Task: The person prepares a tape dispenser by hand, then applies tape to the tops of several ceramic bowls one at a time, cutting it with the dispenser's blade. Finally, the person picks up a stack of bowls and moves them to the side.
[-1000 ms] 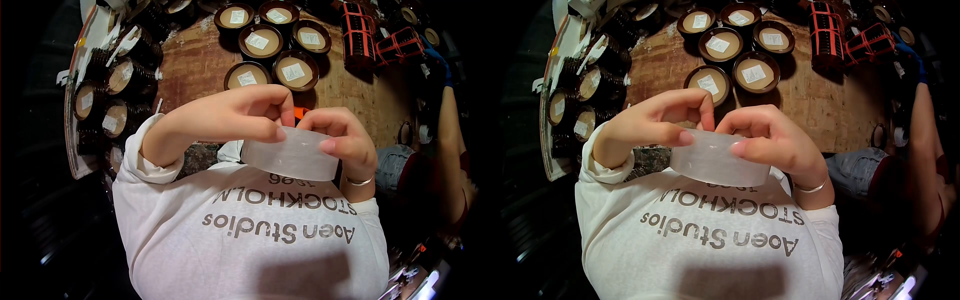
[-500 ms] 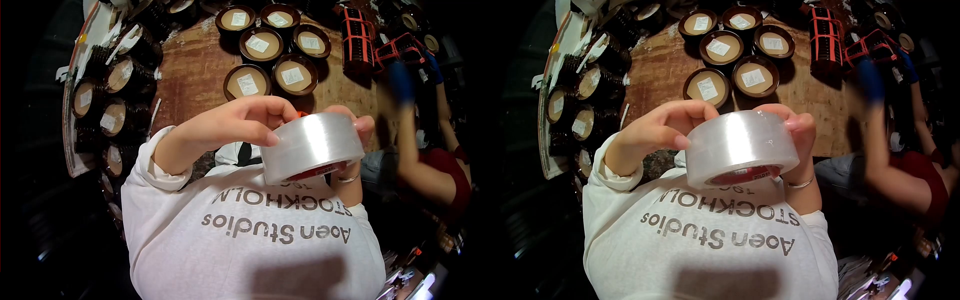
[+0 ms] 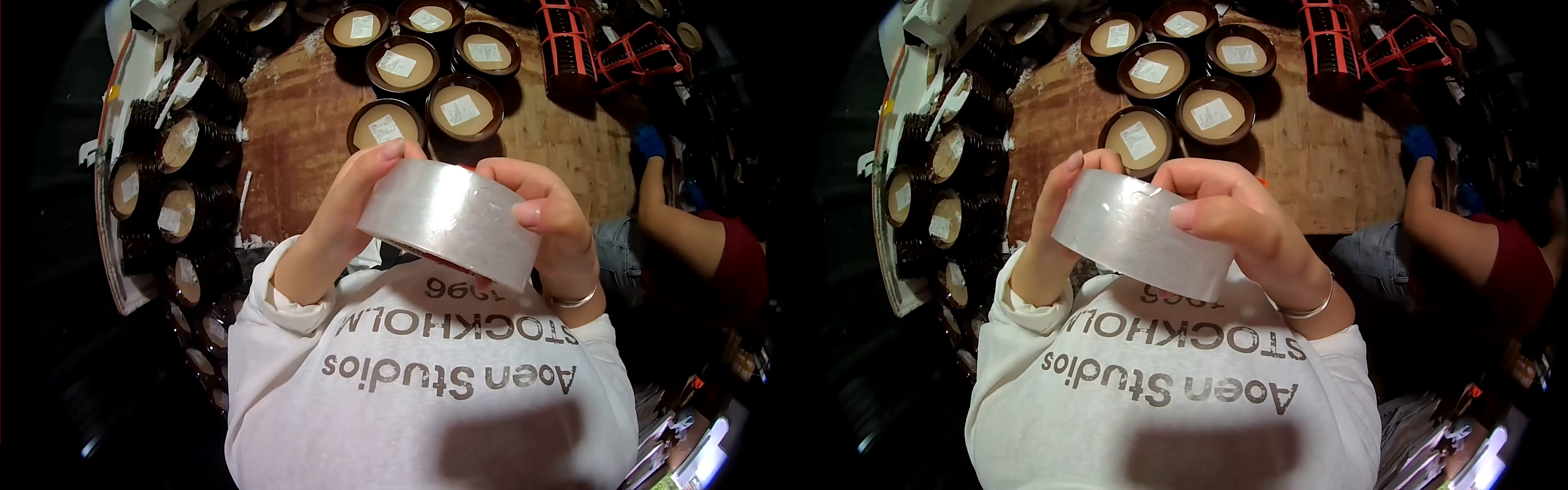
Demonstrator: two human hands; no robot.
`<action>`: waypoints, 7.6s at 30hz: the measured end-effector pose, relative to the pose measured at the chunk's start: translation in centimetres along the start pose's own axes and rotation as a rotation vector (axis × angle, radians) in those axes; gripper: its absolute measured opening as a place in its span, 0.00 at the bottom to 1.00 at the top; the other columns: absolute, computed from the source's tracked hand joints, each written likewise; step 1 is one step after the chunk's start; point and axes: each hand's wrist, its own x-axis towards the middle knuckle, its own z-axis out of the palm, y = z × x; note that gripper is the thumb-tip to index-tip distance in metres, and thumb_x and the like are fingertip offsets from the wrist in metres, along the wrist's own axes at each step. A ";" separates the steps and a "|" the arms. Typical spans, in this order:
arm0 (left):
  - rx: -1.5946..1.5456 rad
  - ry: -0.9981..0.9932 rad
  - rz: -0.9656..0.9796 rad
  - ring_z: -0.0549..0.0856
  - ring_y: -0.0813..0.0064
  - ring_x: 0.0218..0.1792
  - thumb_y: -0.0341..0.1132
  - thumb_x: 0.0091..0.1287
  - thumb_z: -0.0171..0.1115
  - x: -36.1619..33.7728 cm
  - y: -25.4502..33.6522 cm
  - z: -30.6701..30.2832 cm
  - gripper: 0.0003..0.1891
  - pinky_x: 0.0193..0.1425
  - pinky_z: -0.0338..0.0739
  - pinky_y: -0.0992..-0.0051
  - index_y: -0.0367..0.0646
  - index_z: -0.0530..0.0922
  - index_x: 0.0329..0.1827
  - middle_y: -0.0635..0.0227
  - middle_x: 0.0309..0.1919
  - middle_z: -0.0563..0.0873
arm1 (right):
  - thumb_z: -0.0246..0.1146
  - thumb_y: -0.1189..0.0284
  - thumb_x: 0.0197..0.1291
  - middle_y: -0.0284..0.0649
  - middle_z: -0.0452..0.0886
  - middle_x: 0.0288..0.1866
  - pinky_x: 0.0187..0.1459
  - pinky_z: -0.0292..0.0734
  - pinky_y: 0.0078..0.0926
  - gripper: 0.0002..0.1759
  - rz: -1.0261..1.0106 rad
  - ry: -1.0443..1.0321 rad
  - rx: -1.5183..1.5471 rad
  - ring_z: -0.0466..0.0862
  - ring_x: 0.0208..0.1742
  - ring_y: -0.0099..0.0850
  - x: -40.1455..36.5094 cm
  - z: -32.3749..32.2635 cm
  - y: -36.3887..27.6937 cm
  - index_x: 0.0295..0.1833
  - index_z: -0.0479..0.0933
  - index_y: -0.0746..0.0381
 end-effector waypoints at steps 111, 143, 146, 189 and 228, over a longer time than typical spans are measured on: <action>0.094 0.035 -0.352 0.81 0.73 0.24 0.60 0.67 0.35 1.8 -3.1 -2.8 0.32 0.29 0.77 0.80 0.38 0.76 0.36 0.67 0.22 0.79 | 0.59 0.74 0.57 0.41 0.76 0.47 0.54 0.70 0.25 0.20 -0.448 0.232 0.245 0.76 0.49 0.27 4.1 -2.0 1.2 0.54 0.65 0.71; 0.266 0.055 0.581 0.76 0.81 0.38 0.44 0.54 0.69 -1.2 -1.1 2.1 0.24 0.44 0.69 0.81 0.34 0.72 0.44 0.66 0.38 0.80 | 0.64 0.78 0.53 0.37 0.79 0.33 0.37 0.74 0.14 0.10 -0.564 0.279 -0.247 0.78 0.34 0.19 1.0 -0.2 0.0 0.40 0.71 0.67; 0.196 0.071 0.609 0.76 0.81 0.39 0.45 0.54 0.69 -1.3 -0.9 2.6 0.23 0.45 0.69 0.80 0.35 0.71 0.42 0.66 0.38 0.80 | 0.63 0.79 0.53 0.35 0.77 0.34 0.37 0.72 0.13 0.11 -0.708 0.369 -0.311 0.76 0.35 0.18 1.1 0.5 0.2 0.41 0.71 0.67; 1.133 0.191 0.858 0.73 0.70 0.42 0.28 0.44 0.72 1.0 1.2 2.4 0.19 0.45 0.68 0.75 0.38 0.76 0.39 0.64 0.37 0.75 | 0.69 0.76 0.45 0.37 0.73 0.25 0.28 0.67 0.19 0.14 -0.474 0.271 -0.658 0.71 0.28 0.18 1.1 -0.8 4.3 0.30 0.69 0.66; 1.383 0.340 0.987 0.81 0.69 0.33 0.23 0.49 0.63 1.9 -0.1 1.8 0.12 0.53 0.71 0.66 0.42 0.80 0.38 0.67 0.30 0.81 | 0.68 0.71 0.44 0.46 0.72 0.21 0.24 0.67 0.31 0.16 -0.534 0.483 -1.061 0.74 0.22 0.42 2.2 -1.3 5.0 0.27 0.67 0.67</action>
